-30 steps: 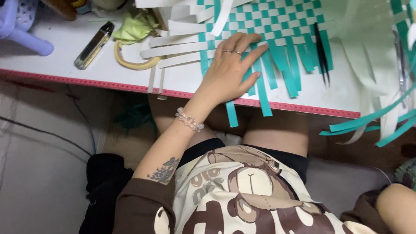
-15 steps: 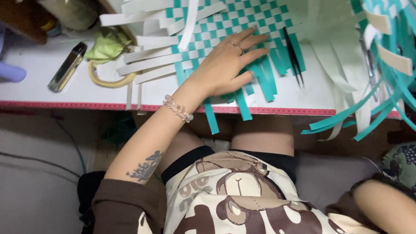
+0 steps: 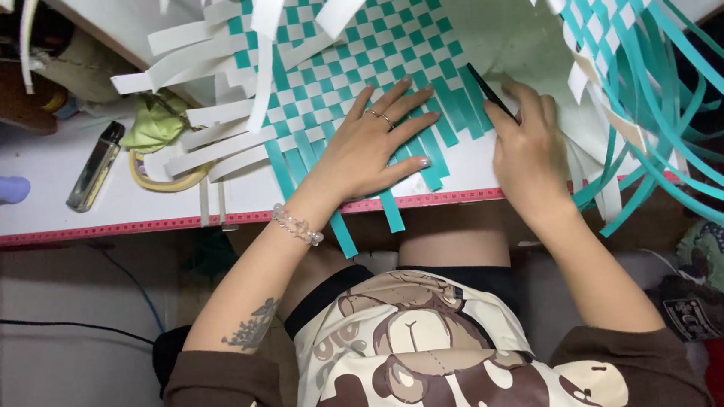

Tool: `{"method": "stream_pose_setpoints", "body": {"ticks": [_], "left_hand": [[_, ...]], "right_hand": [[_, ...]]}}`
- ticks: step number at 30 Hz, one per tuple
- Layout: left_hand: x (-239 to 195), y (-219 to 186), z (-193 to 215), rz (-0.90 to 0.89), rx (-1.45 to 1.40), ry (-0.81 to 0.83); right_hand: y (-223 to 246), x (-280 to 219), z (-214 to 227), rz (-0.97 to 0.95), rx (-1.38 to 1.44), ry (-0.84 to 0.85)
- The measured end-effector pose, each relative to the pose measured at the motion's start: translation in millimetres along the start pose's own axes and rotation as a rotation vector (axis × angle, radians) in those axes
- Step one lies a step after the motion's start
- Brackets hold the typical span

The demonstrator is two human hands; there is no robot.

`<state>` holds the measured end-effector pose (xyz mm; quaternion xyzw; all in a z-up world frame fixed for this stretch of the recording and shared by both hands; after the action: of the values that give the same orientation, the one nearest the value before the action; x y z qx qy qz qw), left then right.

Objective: Manually weaving a plastic bag from teal and white strips on a workbench.

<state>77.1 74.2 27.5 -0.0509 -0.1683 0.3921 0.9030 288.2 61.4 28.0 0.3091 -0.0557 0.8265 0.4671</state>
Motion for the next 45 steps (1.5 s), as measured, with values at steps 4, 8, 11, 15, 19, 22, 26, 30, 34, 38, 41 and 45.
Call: {"method": "stream_pose_setpoints", "body": {"ticks": [4,8,11,15,19,22,26,30,34,38,41,45], "left_hand": [[-0.2,-1.7,-3.6,0.013,0.026,-0.011],[0.5,-2.7,-1.3,0.033,0.034,-0.024],[6.9,-3.6,-15.9,0.049,0.103,-0.07],[12.4,-6.2,-17.5,0.071,0.096,-0.087],[13.4,-5.8,-14.5,0.08,0.058,-0.084],[11.3,-7.1,-13.1,0.079,0.038,-0.086],[9.0,-6.5,-13.2,0.037,0.0,-0.111],[6.8,-10.1,-9.1,0.033,0.007,-0.112],[5.3,-12.2,-9.1,0.038,0.059,-0.087],[6.2,-13.6,-8.3,0.059,0.07,-0.045],[5.9,-15.2,-7.7,0.071,0.093,-0.02],[6.3,-16.1,-7.1,0.074,0.094,-0.009]], "right_hand": [[6.6,-4.6,16.6,-0.023,-0.053,0.04],[5.5,-18.0,23.8,-0.044,-0.087,0.043],[4.4,-22.6,23.5,0.051,-0.015,-0.064],[1.1,-23.4,2.2,0.142,-0.009,-0.05],[8.0,-14.0,2.1,0.118,0.024,0.154],[7.4,-13.0,7.8,0.153,0.071,0.226],[-13.7,-19.8,-2.8,0.215,0.343,0.26],[-11.8,0.5,8.4,0.199,0.45,0.267],[-23.5,5.0,-10.1,0.168,0.269,0.258],[-22.4,0.9,-9.6,0.176,0.247,0.257],[-25.5,-10.1,-11.8,0.106,0.393,0.411],[-19.8,-10.7,-16.9,0.047,0.38,0.468]]}}
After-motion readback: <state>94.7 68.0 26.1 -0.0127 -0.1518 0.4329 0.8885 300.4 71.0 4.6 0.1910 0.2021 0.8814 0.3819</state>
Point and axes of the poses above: each hand's wrist, its own x-axis towards the middle knuckle, its own z-axis out of the back of the hand, y = z × x, the point moved 3 cm from there along x, towards the middle knuckle, and after that the axes turned 7 degrees about x, right-handed, at the moved point
